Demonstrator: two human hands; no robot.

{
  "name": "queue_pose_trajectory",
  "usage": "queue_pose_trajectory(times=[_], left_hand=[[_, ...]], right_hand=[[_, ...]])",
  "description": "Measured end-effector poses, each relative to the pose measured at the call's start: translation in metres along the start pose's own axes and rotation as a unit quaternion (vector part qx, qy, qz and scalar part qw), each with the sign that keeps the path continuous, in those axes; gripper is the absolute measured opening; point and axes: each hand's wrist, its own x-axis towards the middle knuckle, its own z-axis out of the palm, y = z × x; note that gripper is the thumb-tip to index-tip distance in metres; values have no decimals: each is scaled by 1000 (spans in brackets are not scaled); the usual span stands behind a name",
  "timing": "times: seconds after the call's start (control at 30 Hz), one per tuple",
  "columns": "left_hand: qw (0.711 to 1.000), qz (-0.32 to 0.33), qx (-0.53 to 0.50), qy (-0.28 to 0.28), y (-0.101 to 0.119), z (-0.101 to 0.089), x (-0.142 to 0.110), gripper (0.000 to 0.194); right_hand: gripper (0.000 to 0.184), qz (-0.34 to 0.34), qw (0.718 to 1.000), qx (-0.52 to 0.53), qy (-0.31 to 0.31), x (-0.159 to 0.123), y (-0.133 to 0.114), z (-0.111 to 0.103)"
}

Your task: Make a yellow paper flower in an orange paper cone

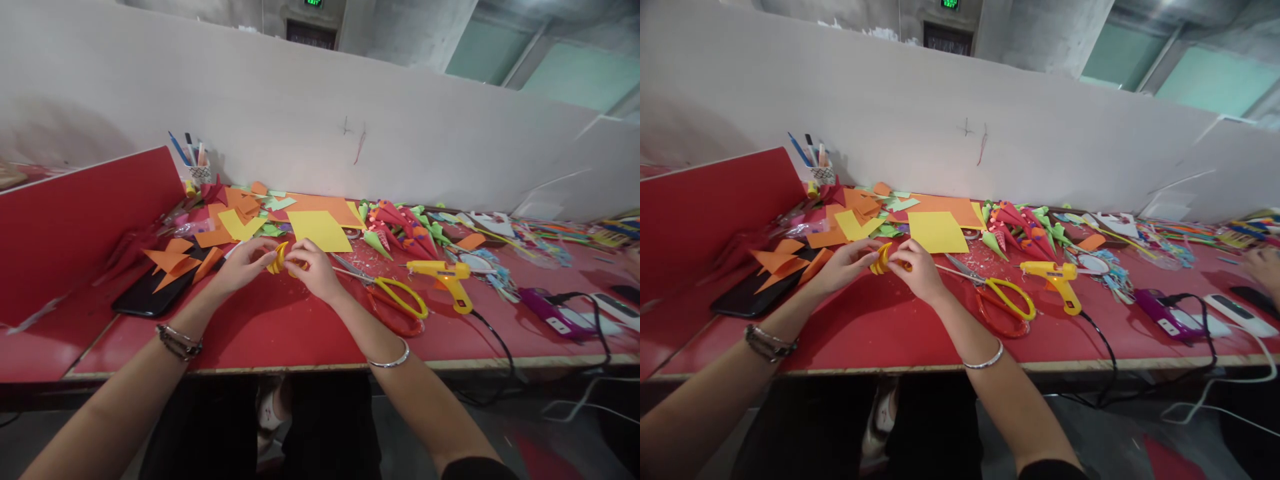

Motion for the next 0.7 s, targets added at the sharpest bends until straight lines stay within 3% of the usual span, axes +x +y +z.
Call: queue_pose_trajectory(times=[0.13,0.3,0.7], left_hand=[[999,20,24,-15,-3,-2,0,25],[994,48,100,15,-6,-3,3,26],[991,89,94,31,-4,1,2,22]], right_hand=[[4,4,1000,-4,5,0,1,0],[8,21,999,24,6,1,-2,-1],[13,91,994,66,1,0,-2,2]])
